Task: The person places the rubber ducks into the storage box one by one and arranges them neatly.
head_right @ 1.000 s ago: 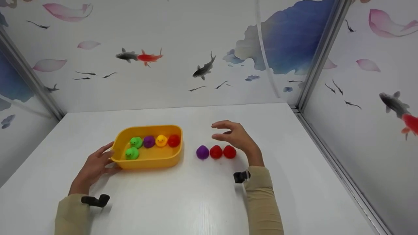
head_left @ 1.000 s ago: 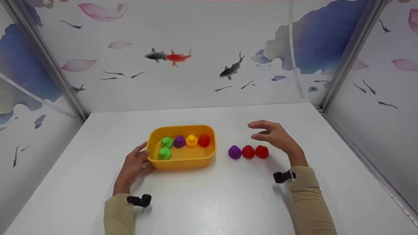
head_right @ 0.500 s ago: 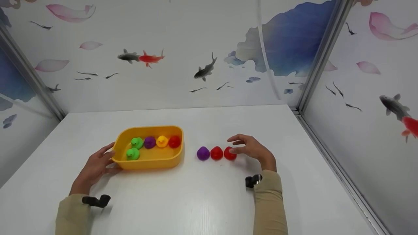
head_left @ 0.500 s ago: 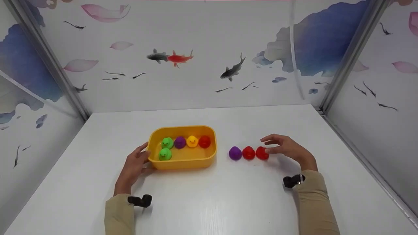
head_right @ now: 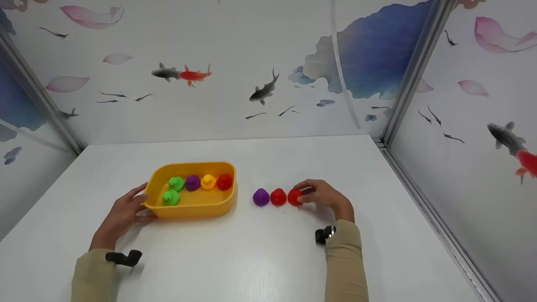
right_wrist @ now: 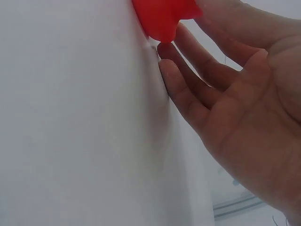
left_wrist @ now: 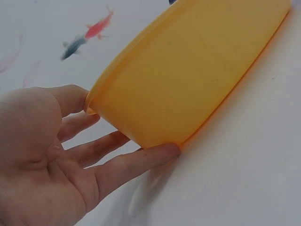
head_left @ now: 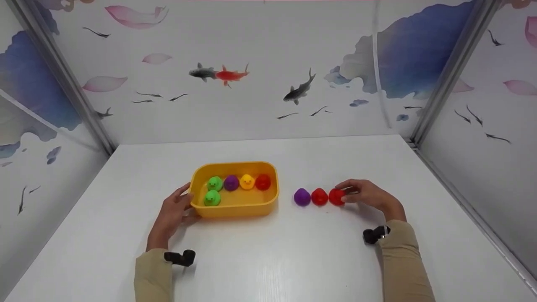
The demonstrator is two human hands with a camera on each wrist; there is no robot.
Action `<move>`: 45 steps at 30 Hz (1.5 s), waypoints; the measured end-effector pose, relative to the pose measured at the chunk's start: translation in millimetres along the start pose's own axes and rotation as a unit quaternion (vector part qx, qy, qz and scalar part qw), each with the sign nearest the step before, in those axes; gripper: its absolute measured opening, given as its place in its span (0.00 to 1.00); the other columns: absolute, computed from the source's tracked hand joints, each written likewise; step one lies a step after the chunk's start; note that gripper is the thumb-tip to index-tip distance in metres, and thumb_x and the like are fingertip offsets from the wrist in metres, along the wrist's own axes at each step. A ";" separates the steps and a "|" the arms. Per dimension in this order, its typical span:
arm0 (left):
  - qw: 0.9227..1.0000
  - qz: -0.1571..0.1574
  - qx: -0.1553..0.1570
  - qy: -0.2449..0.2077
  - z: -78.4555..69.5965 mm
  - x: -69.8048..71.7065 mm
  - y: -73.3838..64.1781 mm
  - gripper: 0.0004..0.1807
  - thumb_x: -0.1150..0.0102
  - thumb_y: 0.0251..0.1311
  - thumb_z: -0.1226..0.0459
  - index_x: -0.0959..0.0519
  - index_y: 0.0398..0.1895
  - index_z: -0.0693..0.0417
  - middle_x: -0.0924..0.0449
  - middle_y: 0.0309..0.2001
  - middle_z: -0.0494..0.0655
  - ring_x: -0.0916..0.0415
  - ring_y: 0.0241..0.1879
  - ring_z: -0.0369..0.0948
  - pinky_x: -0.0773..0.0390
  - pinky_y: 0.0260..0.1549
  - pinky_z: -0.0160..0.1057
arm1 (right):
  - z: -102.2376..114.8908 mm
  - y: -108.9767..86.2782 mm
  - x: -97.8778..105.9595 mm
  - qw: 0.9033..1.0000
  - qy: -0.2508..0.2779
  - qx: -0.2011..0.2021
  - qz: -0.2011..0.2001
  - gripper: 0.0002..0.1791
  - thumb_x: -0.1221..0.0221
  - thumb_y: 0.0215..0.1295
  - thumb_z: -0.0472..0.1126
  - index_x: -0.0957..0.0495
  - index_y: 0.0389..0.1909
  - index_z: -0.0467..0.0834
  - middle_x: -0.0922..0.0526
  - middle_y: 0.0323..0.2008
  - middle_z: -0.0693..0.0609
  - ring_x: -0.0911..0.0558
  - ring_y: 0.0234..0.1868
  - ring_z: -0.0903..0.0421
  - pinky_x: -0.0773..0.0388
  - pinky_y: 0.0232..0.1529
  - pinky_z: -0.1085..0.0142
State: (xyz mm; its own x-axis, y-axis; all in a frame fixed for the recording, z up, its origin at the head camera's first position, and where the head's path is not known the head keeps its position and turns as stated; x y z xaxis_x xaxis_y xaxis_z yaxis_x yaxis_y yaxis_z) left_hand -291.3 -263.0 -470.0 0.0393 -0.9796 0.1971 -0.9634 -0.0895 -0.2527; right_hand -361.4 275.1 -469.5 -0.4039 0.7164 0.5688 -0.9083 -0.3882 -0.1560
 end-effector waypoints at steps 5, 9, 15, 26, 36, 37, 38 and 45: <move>1.000 0.001 0.002 0.001 -0.9 -0.1 -0.2 0.32 0.57 0.78 0.51 0.50 0.81 0.38 0.38 0.75 0.55 0.27 0.67 0.53 0.16 0.55 0.43 | -0.9 1.5 0.5 1.000 -0.006 -0.019 -0.015 0.24 0.34 0.65 0.47 0.21 0.61 0.45 0.21 0.59 0.42 0.25 0.61 0.45 0.26 0.66 0.48; 1.000 0.001 0.000 -0.001 -1.0 -0.3 -0.4 0.32 0.57 0.78 0.52 0.50 0.81 0.38 0.38 0.75 0.56 0.28 0.67 0.53 0.16 0.55 0.43 | -1.0 1.6 2.3 0.999 -0.001 -0.032 -0.032 0.26 0.34 0.65 0.50 0.22 0.62 0.47 0.20 0.60 0.44 0.25 0.60 0.46 0.27 0.65 0.49; 1.000 -0.002 -0.002 0.004 -1.0 -1.9 0.6 0.32 0.57 0.78 0.53 0.50 0.81 0.37 0.38 0.75 0.56 0.29 0.68 0.54 0.17 0.55 0.44 | 9.7 2.2 4.8 0.999 0.026 -0.018 -0.044 0.26 0.33 0.63 0.51 0.21 0.60 0.47 0.20 0.60 0.44 0.24 0.63 0.45 0.24 0.66 0.49; 1.000 0.006 0.001 -0.003 0.6 -1.7 1.0 0.33 0.57 0.77 0.51 0.51 0.81 0.37 0.39 0.76 0.56 0.30 0.69 0.54 0.18 0.57 0.45 | 51.6 6.2 -0.2 0.997 0.040 0.012 -0.066 0.27 0.33 0.62 0.54 0.22 0.59 0.47 0.20 0.60 0.44 0.23 0.64 0.44 0.28 0.69 0.43; 1.000 0.010 -0.007 -0.005 -0.6 -0.2 -1.7 0.33 0.56 0.77 0.51 0.50 0.81 0.38 0.37 0.75 0.57 0.28 0.67 0.54 0.17 0.56 0.45 | 84.4 14.8 -15.8 0.990 0.090 0.026 -0.106 0.31 0.34 0.62 0.57 0.23 0.62 0.44 0.18 0.57 0.40 0.20 0.59 0.37 0.32 0.70 0.41; 1.000 0.010 -0.009 -0.005 -0.7 0.4 -2.1 0.33 0.56 0.77 0.51 0.50 0.81 0.38 0.37 0.75 0.57 0.28 0.67 0.54 0.17 0.56 0.45 | 87.3 16.3 -18.2 0.990 0.090 0.023 -0.108 0.31 0.34 0.62 0.57 0.24 0.62 0.44 0.18 0.57 0.41 0.20 0.59 0.38 0.32 0.70 0.41; 1.000 0.008 -0.010 -0.004 -1.0 1.0 -2.6 0.33 0.57 0.77 0.52 0.50 0.81 0.39 0.37 0.75 0.57 0.28 0.67 0.53 0.17 0.55 0.45 | 90.3 17.9 -21.1 0.990 0.095 0.022 -0.106 0.31 0.33 0.62 0.56 0.24 0.62 0.44 0.18 0.56 0.40 0.20 0.59 0.39 0.31 0.70 0.41; 1.000 0.005 -0.009 0.001 -0.5 0.4 -2.6 0.32 0.57 0.78 0.52 0.51 0.81 0.39 0.38 0.75 0.57 0.29 0.69 0.54 0.17 0.56 0.44 | 113.2 27.0 -43.5 0.989 0.104 0.009 -0.103 0.27 0.32 0.63 0.51 0.22 0.60 0.46 0.18 0.58 0.42 0.20 0.61 0.43 0.27 0.68 0.44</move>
Point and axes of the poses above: each hand's wrist, its own y-axis towards the middle knuckle, its own x-axis out of the back of the hand, z = x × y, the point moved 2 cm from there along y, towards the middle knuckle
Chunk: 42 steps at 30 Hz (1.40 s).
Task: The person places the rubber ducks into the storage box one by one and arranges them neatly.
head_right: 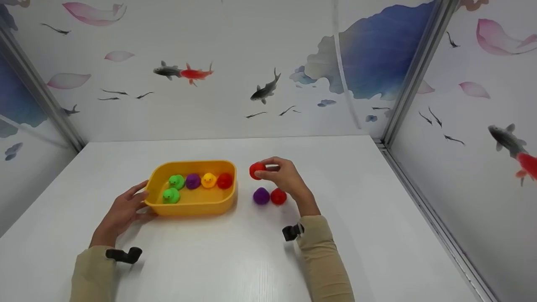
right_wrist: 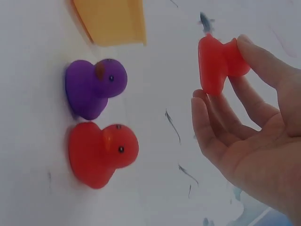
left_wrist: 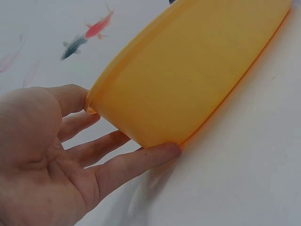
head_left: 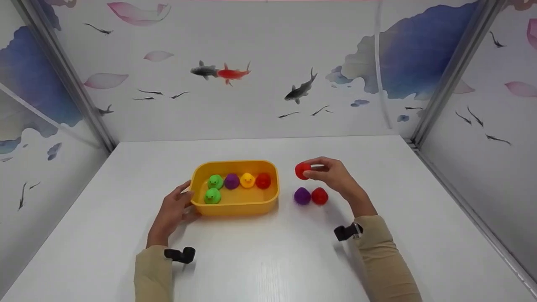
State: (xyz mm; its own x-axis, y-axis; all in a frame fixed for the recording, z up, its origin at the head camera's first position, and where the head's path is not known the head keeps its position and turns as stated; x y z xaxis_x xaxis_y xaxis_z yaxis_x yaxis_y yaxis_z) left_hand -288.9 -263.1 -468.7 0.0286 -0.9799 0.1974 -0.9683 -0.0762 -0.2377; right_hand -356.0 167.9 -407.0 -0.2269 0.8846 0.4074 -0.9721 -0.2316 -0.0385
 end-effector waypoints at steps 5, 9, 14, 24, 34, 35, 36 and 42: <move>1.000 0.003 0.002 0.004 1.0 -1.8 0.8 0.34 0.56 0.77 0.50 0.51 0.81 0.39 0.39 0.76 0.57 0.30 0.69 0.55 0.18 0.56 0.46 | 13.2 5.3 -23.0 1.000 -0.003 -0.003 0.007 0.24 0.32 0.62 0.49 0.21 0.59 0.48 0.19 0.60 0.44 0.21 0.63 0.44 0.26 0.68 0.45; 1.000 -0.001 0.004 0.002 1.3 -0.5 1.5 0.33 0.56 0.77 0.50 0.50 0.81 0.38 0.38 0.75 0.56 0.29 0.68 0.55 0.17 0.56 0.46 | 26.4 15.0 -43.2 0.999 0.004 -0.003 0.032 0.23 0.31 0.62 0.48 0.21 0.57 0.49 0.18 0.59 0.46 0.20 0.62 0.46 0.25 0.68 0.48; 1.000 -0.005 0.007 0.000 2.2 0.0 1.8 0.33 0.56 0.77 0.51 0.50 0.81 0.37 0.37 0.75 0.55 0.29 0.68 0.54 0.17 0.56 0.45 | 48.0 28.3 -67.2 0.997 0.010 0.018 0.074 0.20 0.32 0.63 0.46 0.20 0.55 0.48 0.17 0.57 0.48 0.19 0.61 0.49 0.22 0.65 0.53; 1.000 -0.010 0.010 0.001 2.4 -0.2 3.5 0.33 0.56 0.77 0.52 0.50 0.81 0.39 0.37 0.75 0.56 0.29 0.68 0.54 0.16 0.54 0.45 | 60.8 45.8 -118.9 0.993 -0.001 0.029 0.111 0.20 0.33 0.64 0.48 0.19 0.56 0.48 0.19 0.57 0.46 0.17 0.54 0.50 0.21 0.64 0.52; 1.000 -0.004 0.009 -0.003 1.2 -0.6 1.5 0.32 0.57 0.78 0.53 0.50 0.81 0.37 0.41 0.77 0.57 0.31 0.69 0.56 0.18 0.57 0.47 | 56.1 51.6 -159.5 0.990 -0.007 0.043 0.131 0.17 0.31 0.61 0.47 0.14 0.51 0.48 0.16 0.54 0.47 0.16 0.50 0.51 0.19 0.61 0.52; 1.000 -0.004 0.009 -0.004 1.1 -0.6 1.8 0.32 0.57 0.78 0.53 0.50 0.81 0.37 0.41 0.77 0.57 0.31 0.69 0.56 0.18 0.57 0.47 | 56.0 51.7 -162.0 0.990 -0.006 0.043 0.133 0.17 0.31 0.61 0.47 0.14 0.51 0.49 0.16 0.54 0.47 0.16 0.50 0.51 0.19 0.61 0.53; 1.000 -0.003 0.010 -0.005 1.0 -0.5 1.9 0.32 0.57 0.78 0.53 0.50 0.81 0.37 0.41 0.77 0.57 0.31 0.70 0.55 0.18 0.57 0.47 | 55.7 52.1 -164.3 0.990 -0.005 0.042 0.135 0.16 0.31 0.61 0.47 0.14 0.50 0.49 0.16 0.53 0.47 0.16 0.49 0.51 0.18 0.60 0.53; 1.000 -0.002 0.012 -0.015 2.1 0.4 2.7 0.31 0.57 0.78 0.52 0.49 0.80 0.37 0.39 0.76 0.56 0.31 0.69 0.55 0.18 0.57 0.47 | 55.5 53.6 -176.4 0.989 -0.031 0.031 0.139 0.14 0.31 0.60 0.48 0.12 0.47 0.53 0.15 0.49 0.52 0.19 0.49 0.53 0.16 0.56 0.60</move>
Point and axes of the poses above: each hand's wrist, its own y-axis towards the middle knuckle, its own x-axis out of the back of the hand, z = x × y, the point moved 2 cm from there along y, towards the middle knuckle
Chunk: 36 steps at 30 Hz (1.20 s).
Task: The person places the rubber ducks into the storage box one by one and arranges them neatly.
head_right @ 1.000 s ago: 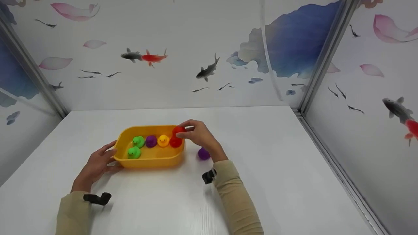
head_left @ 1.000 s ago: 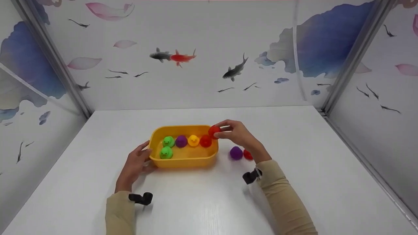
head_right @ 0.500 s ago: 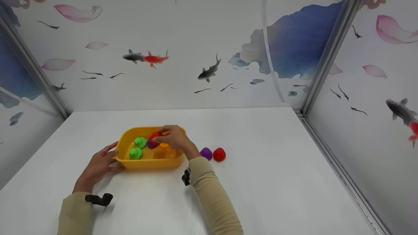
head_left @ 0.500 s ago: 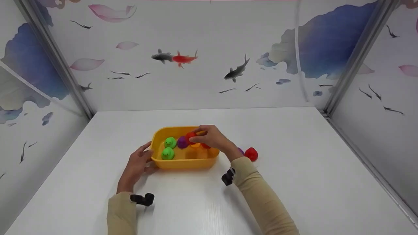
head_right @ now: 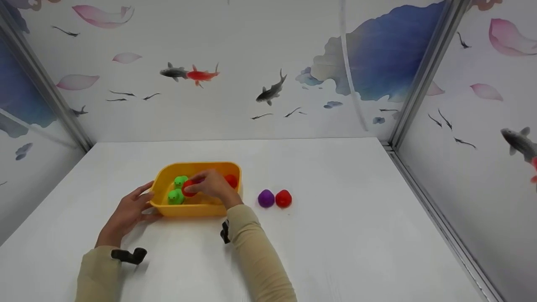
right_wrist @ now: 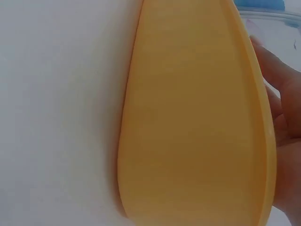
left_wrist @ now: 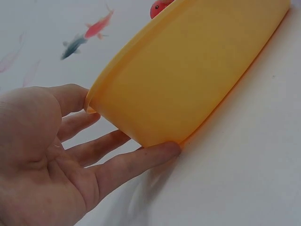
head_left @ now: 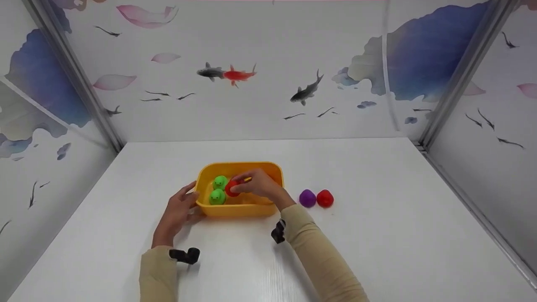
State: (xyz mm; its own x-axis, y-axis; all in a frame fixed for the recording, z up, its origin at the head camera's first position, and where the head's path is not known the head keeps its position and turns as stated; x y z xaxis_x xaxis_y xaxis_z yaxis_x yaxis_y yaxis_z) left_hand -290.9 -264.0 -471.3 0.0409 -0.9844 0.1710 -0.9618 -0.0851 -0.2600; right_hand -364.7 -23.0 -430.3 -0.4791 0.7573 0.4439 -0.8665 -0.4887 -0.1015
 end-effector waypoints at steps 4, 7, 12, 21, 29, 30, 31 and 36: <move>1.000 -0.001 0.002 0.000 1.1 -0.7 1.5 0.32 0.56 0.77 0.51 0.48 0.80 0.37 0.38 0.75 0.56 0.30 0.68 0.55 0.18 0.56 0.46 | 0.3 -0.2 -4.6 0.999 -0.032 -0.025 -0.005 0.15 0.30 0.59 0.50 0.12 0.47 0.54 0.16 0.48 0.54 0.21 0.49 0.53 0.17 0.53 0.64; 1.000 -0.002 0.003 -0.001 1.0 -1.7 2.0 0.32 0.56 0.77 0.51 0.48 0.80 0.37 0.37 0.75 0.56 0.28 0.67 0.54 0.17 0.56 0.46 | -1.0 0.1 -6.6 0.998 -0.050 -0.041 -0.010 0.15 0.30 0.59 0.50 0.12 0.46 0.53 0.16 0.47 0.54 0.22 0.49 0.53 0.17 0.51 0.65; 1.000 -0.003 -0.003 0.000 -0.7 -1.8 1.8 0.32 0.56 0.77 0.52 0.48 0.80 0.38 0.37 0.75 0.57 0.28 0.68 0.55 0.17 0.55 0.47 | -6.6 2.2 -9.8 0.998 -0.042 -0.050 -0.002 0.14 0.30 0.60 0.45 0.12 0.46 0.48 0.15 0.43 0.52 0.22 0.41 0.52 0.16 0.47 0.64; 1.000 -0.009 -0.004 0.001 -1.2 -0.3 4.3 0.31 0.57 0.77 0.53 0.47 0.80 0.38 0.36 0.74 0.56 0.28 0.67 0.55 0.16 0.54 0.46 | -6.2 5.0 -13.7 0.997 -0.045 -0.068 -0.003 0.12 0.29 0.58 0.41 0.12 0.43 0.46 0.15 0.39 0.52 0.22 0.34 0.51 0.15 0.44 0.62; 1.000 -0.010 -0.003 0.004 -1.7 1.5 3.3 0.31 0.56 0.77 0.53 0.48 0.80 0.38 0.36 0.74 0.57 0.27 0.67 0.55 0.16 0.54 0.46 | -3.7 5.9 -17.3 0.997 -0.066 -0.050 0.000 0.13 0.29 0.57 0.42 0.13 0.43 0.45 0.15 0.38 0.52 0.21 0.33 0.53 0.15 0.41 0.64; 1.000 -0.011 -0.001 0.004 -1.7 1.8 3.4 0.31 0.56 0.77 0.53 0.48 0.80 0.38 0.36 0.74 0.57 0.28 0.67 0.55 0.16 0.54 0.46 | -3.6 5.4 -17.4 0.997 -0.066 -0.049 0.001 0.13 0.29 0.58 0.43 0.13 0.44 0.45 0.15 0.37 0.52 0.21 0.33 0.52 0.15 0.42 0.64; 1.000 -0.010 -0.001 0.003 -1.6 1.7 3.2 0.31 0.56 0.77 0.53 0.48 0.80 0.38 0.36 0.74 0.57 0.28 0.67 0.55 0.16 0.54 0.46 | -3.5 4.9 -17.4 0.997 -0.066 -0.048 0.001 0.13 0.29 0.58 0.43 0.13 0.44 0.45 0.15 0.37 0.52 0.20 0.33 0.52 0.15 0.42 0.63; 1.000 -0.009 0.001 0.001 0.2 2.1 3.5 0.32 0.56 0.77 0.52 0.48 0.80 0.37 0.36 0.75 0.56 0.28 0.67 0.55 0.16 0.54 0.46 | 0.0 -1.2 -12.9 0.996 -0.078 -0.038 0.000 0.12 0.31 0.60 0.41 0.14 0.45 0.45 0.15 0.42 0.51 0.20 0.39 0.51 0.14 0.47 0.62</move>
Point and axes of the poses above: each hand's wrist, its own y-axis towards the middle knuckle, its own x-axis out of the back of the hand, z = x × y, the point moved 2 cm from there along y, towards the middle knuckle
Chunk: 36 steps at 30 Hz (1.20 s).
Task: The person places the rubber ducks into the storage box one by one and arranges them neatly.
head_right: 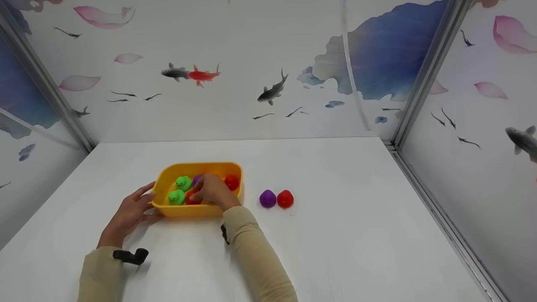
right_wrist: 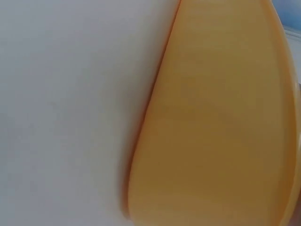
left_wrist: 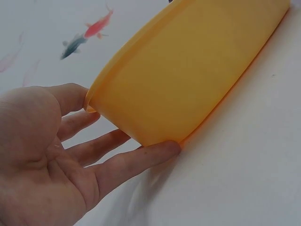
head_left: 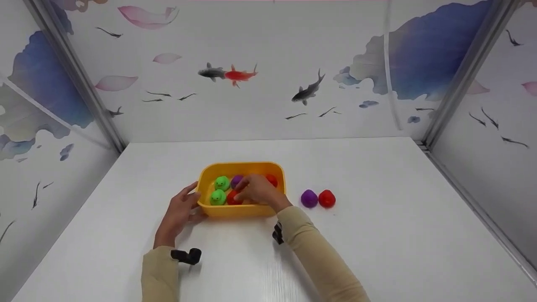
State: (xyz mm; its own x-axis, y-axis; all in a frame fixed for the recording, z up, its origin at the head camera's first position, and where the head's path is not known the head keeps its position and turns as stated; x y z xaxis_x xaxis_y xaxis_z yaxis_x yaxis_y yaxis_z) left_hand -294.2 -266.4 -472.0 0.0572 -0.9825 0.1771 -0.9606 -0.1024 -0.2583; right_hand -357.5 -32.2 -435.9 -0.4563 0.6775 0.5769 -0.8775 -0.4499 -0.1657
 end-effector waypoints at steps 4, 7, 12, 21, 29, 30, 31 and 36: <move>1.000 0.000 -0.001 -0.003 1.3 -0.8 -0.1 0.31 0.56 0.77 0.52 0.47 0.80 0.38 0.35 0.74 0.56 0.27 0.67 0.54 0.16 0.54 0.45 | 1.4 -9.0 12.5 0.998 -0.046 0.038 -0.008 0.14 0.31 0.61 0.41 0.14 0.48 0.44 0.14 0.48 0.50 0.20 0.46 0.53 0.15 0.53 0.62; 1.000 0.001 -0.006 -0.001 -0.2 -2.3 0.1 0.31 0.56 0.77 0.53 0.47 0.80 0.38 0.36 0.74 0.56 0.28 0.67 0.55 0.15 0.53 0.45 | -0.2 -19.0 25.9 0.996 -0.055 0.066 -0.013 0.15 0.31 0.61 0.41 0.14 0.48 0.42 0.13 0.50 0.47 0.18 0.47 0.52 0.16 0.54 0.61; 1.000 0.003 -0.002 0.009 -1.6 -3.4 -0.6 0.31 0.56 0.77 0.52 0.48 0.80 0.38 0.36 0.74 0.56 0.28 0.67 0.54 0.15 0.52 0.45 | -5.3 -41.6 48.6 0.994 -0.052 0.093 -0.025 0.16 0.32 0.62 0.43 0.14 0.50 0.44 0.14 0.52 0.46 0.18 0.46 0.53 0.15 0.52 0.62; 1.000 0.004 0.005 0.004 -1.0 -1.1 -3.4 0.31 0.56 0.77 0.51 0.48 0.80 0.37 0.36 0.74 0.55 0.28 0.67 0.53 0.17 0.55 0.45 | -17.2 -80.4 86.4 0.989 -0.024 0.123 -0.075 0.16 0.32 0.61 0.45 0.15 0.50 0.46 0.14 0.50 0.50 0.17 0.53 0.51 0.16 0.56 0.58; 1.000 0.001 0.003 0.006 2.3 0.7 -4.4 0.32 0.56 0.77 0.51 0.48 0.80 0.38 0.37 0.74 0.55 0.29 0.67 0.54 0.17 0.56 0.45 | -37.5 -92.0 111.6 0.992 -0.012 0.070 -0.103 0.16 0.33 0.64 0.44 0.16 0.52 0.49 0.16 0.55 0.49 0.17 0.57 0.50 0.16 0.58 0.56; 1.000 0.004 0.002 0.005 2.5 0.3 -4.6 0.32 0.56 0.77 0.51 0.48 0.80 0.38 0.37 0.75 0.56 0.29 0.67 0.54 0.18 0.56 0.45 | -41.2 -92.9 114.6 0.992 -0.016 0.067 -0.106 0.16 0.33 0.64 0.45 0.16 0.52 0.49 0.16 0.54 0.49 0.17 0.57 0.50 0.16 0.58 0.56; 1.000 0.006 0.001 0.005 2.6 -0.2 -4.6 0.32 0.56 0.77 0.51 0.49 0.80 0.38 0.37 0.75 0.56 0.29 0.67 0.54 0.18 0.56 0.45 | -45.0 -93.9 117.6 0.992 -0.013 0.063 -0.108 0.16 0.33 0.64 0.45 0.16 0.53 0.50 0.15 0.54 0.49 0.17 0.57 0.49 0.16 0.58 0.56; 1.000 0.007 -0.001 0.008 -0.1 -3.3 -4.3 0.32 0.56 0.77 0.52 0.49 0.81 0.38 0.38 0.75 0.56 0.29 0.67 0.54 0.17 0.55 0.44 | -62.7 -96.3 131.3 0.992 -0.006 0.055 -0.110 0.18 0.32 0.63 0.45 0.17 0.54 0.51 0.16 0.55 0.49 0.17 0.57 0.47 0.16 0.58 0.55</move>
State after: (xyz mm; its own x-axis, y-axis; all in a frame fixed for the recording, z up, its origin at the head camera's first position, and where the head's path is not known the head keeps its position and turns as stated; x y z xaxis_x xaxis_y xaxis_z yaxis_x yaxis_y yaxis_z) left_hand -290.3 -262.7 -471.4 0.0392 -0.9815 0.1876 -0.9621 -0.0878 -0.2582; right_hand -342.2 136.5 -394.3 -0.2534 0.7595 0.5991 -0.9341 -0.3531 0.0527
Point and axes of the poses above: each hand's wrist, its own y-axis towards the middle knuckle, its own x-axis out of the back of the hand, z = x × y, the point moved 2 cm from there along y, towards the middle knuckle
